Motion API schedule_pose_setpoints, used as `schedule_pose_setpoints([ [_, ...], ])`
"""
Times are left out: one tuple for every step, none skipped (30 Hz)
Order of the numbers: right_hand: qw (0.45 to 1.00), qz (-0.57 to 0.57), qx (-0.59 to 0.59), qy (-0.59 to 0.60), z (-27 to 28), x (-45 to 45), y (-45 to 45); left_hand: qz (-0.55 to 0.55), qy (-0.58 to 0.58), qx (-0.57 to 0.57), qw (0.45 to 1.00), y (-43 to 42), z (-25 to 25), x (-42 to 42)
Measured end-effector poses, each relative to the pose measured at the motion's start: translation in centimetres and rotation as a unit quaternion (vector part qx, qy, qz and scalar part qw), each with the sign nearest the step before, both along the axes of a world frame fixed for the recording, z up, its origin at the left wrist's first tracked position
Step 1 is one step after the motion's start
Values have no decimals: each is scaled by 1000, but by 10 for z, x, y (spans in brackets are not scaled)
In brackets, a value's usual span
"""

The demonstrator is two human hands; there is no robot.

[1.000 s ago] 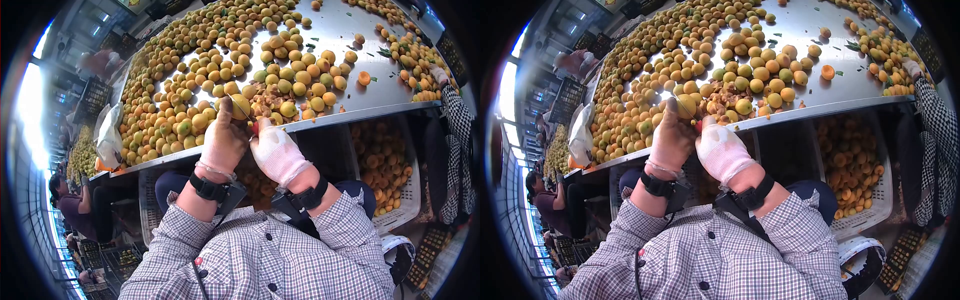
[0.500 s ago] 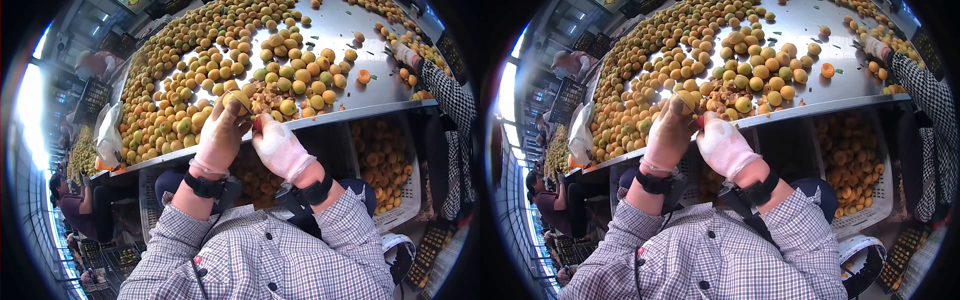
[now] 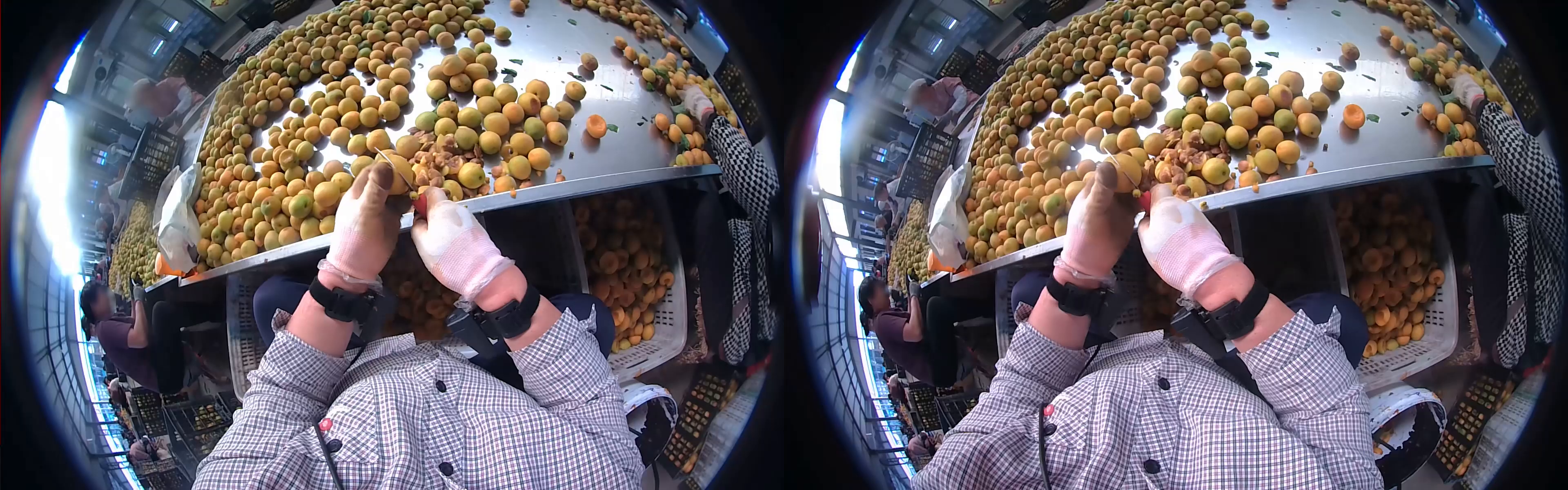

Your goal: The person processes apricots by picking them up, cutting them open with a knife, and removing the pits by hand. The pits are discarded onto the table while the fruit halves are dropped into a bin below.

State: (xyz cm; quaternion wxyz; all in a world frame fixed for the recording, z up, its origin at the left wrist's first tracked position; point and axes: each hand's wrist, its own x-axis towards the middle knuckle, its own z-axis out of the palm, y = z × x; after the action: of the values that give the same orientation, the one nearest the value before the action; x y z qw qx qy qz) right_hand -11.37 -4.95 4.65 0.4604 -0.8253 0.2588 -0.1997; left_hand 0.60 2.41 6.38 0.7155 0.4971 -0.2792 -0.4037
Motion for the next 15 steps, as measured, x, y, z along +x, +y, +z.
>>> schedule_pose_setpoints([
  [1000, -5, -16, 9, -2, 1, 1, 8, 72, -21, 997, -1, -4, 0],
  [1000, -5, -16, 9, -1, 1, 1, 17, 68, -9, 998, 0, -11, 4],
  [1000, 1, -10, 17, 1, 1, 1, 16, 68, -9, 998, 2, -8, 5],
  [1000, 6, -5, 25, 3, 0, 0, 12, 27, 13, 999, 5, -3, 5],
  [1000, 5, -5, 25, 3, -1, -1, 7, -14, 37, 999, 7, -1, 5],
  [1000, 2, 2, 24, 4, -1, -1, 7, -14, 37, 999, 6, -1, 5],
  [1000, 0, 9, 23, 5, 0, -1, 18, -65, 51, 996, 5, -1, 5],
  [1000, 1, 9, 22, 6, 1, 0, 29, -116, 63, 991, 4, -1, 6],
  [1000, -1, 0, 28, 7, 1, 0, 30, -116, 62, 991, 3, -1, 7],
  [999, -3, -8, 34, 7, 0, 0, 59, -76, 33, 995, 1, -2, 9],
  [999, -2, -8, 34, 9, -1, 1, 88, -35, 4, 995, -1, -2, 13],
  [998, 12, -21, 56, 11, -2, 1, 104, 24, -5, 994, -3, -6, 25],
  [996, 24, -34, 76, 12, -3, 2, 153, 58, 16, 986, -4, -5, 34],
  [996, 23, -33, 75, 10, -5, 3, 167, 51, 11, 984, -3, 1, 45],
  [995, 31, -40, 83, 4, -6, 4, 180, 45, 6, 983, -2, 10, 53],
])
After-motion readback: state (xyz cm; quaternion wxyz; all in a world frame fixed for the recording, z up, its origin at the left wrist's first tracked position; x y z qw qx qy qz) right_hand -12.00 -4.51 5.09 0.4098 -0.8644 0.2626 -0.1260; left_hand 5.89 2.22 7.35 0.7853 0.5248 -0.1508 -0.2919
